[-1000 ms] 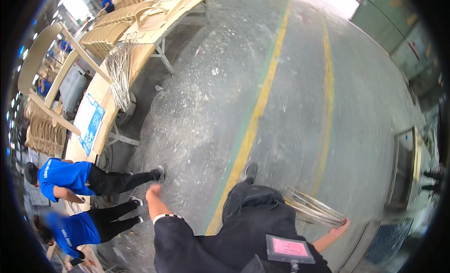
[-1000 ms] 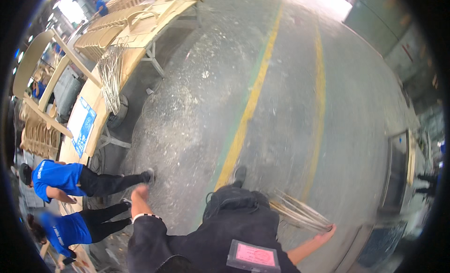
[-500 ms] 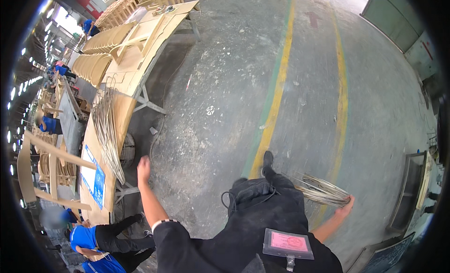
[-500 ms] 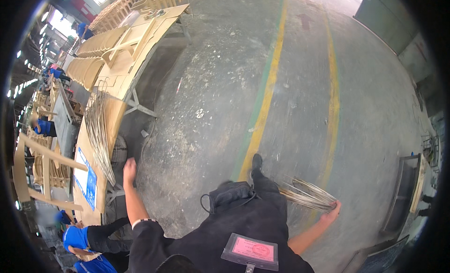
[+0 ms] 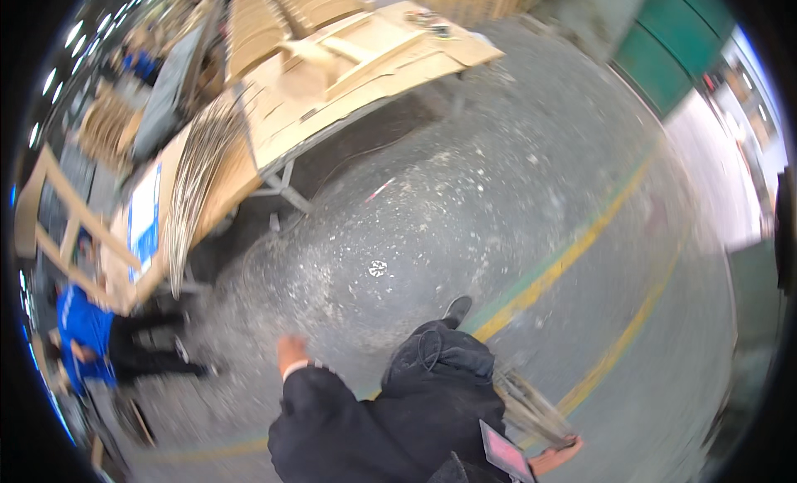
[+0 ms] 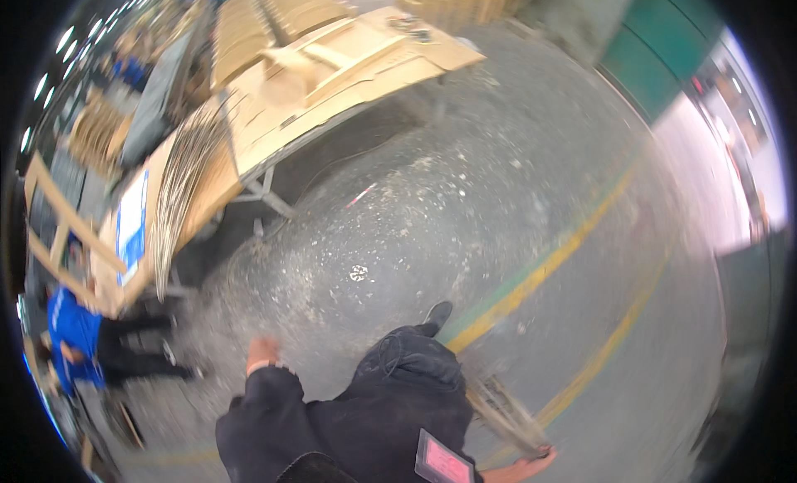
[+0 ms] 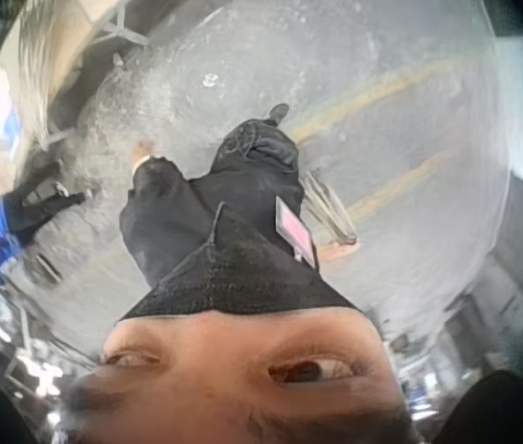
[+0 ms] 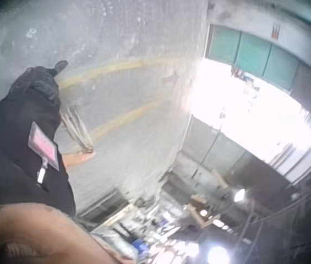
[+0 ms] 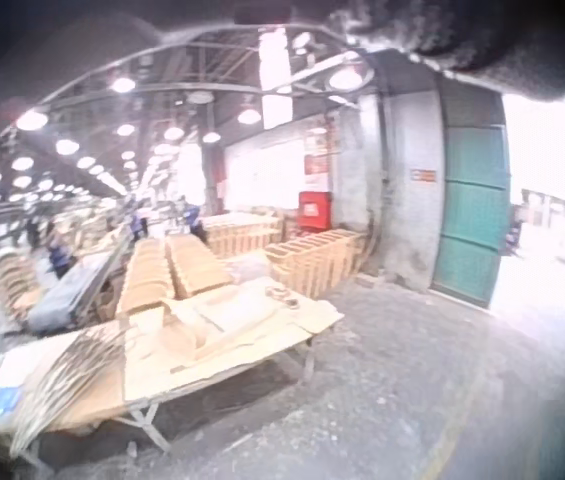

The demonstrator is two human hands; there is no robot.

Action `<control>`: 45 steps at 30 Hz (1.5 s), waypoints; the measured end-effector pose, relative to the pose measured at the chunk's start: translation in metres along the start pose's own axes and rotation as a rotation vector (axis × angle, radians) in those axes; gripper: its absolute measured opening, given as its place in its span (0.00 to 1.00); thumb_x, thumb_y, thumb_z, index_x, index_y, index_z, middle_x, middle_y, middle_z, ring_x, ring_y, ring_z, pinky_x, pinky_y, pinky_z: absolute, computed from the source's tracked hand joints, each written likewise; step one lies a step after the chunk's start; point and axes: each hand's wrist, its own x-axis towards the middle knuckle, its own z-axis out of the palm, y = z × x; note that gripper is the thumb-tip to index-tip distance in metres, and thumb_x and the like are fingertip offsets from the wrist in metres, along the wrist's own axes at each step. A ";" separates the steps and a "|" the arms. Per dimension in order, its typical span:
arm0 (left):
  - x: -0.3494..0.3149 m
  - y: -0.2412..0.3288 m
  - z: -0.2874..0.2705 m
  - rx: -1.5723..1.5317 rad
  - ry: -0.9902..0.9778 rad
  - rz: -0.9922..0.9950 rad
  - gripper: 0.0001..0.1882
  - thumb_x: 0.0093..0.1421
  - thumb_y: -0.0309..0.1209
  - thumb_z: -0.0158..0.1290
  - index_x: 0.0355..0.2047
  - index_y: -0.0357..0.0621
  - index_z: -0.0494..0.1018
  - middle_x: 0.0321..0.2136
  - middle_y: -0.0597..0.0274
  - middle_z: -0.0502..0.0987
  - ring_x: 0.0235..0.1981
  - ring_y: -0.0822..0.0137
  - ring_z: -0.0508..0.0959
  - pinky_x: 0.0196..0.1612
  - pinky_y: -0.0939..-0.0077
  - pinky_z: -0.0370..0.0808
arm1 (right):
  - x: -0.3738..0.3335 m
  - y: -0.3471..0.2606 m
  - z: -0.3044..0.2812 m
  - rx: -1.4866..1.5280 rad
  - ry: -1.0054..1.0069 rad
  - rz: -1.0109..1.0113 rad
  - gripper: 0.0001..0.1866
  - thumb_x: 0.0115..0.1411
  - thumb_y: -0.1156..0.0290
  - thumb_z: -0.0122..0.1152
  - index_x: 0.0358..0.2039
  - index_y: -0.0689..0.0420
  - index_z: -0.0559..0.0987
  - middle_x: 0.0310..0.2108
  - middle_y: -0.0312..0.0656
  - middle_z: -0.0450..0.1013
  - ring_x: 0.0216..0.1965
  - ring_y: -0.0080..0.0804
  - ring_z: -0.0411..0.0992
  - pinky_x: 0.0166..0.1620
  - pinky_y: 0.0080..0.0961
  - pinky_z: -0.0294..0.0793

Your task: The person gathers thin metal rods from a pile on cardboard, aligns them by hand, and bundles them together. The person then walks to a workbench and places the bundle on the table among other rods.

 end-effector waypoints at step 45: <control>0.119 1.161 -0.531 -1.055 0.335 0.475 0.25 0.73 0.44 0.47 0.61 0.40 0.72 0.51 0.55 0.79 0.51 0.63 0.77 0.56 0.69 0.72 | 0.233 -0.034 1.648 -0.515 -1.139 0.169 0.06 0.53 0.73 0.70 0.31 0.60 0.83 0.29 0.36 0.79 0.33 0.26 0.74 0.46 0.27 0.68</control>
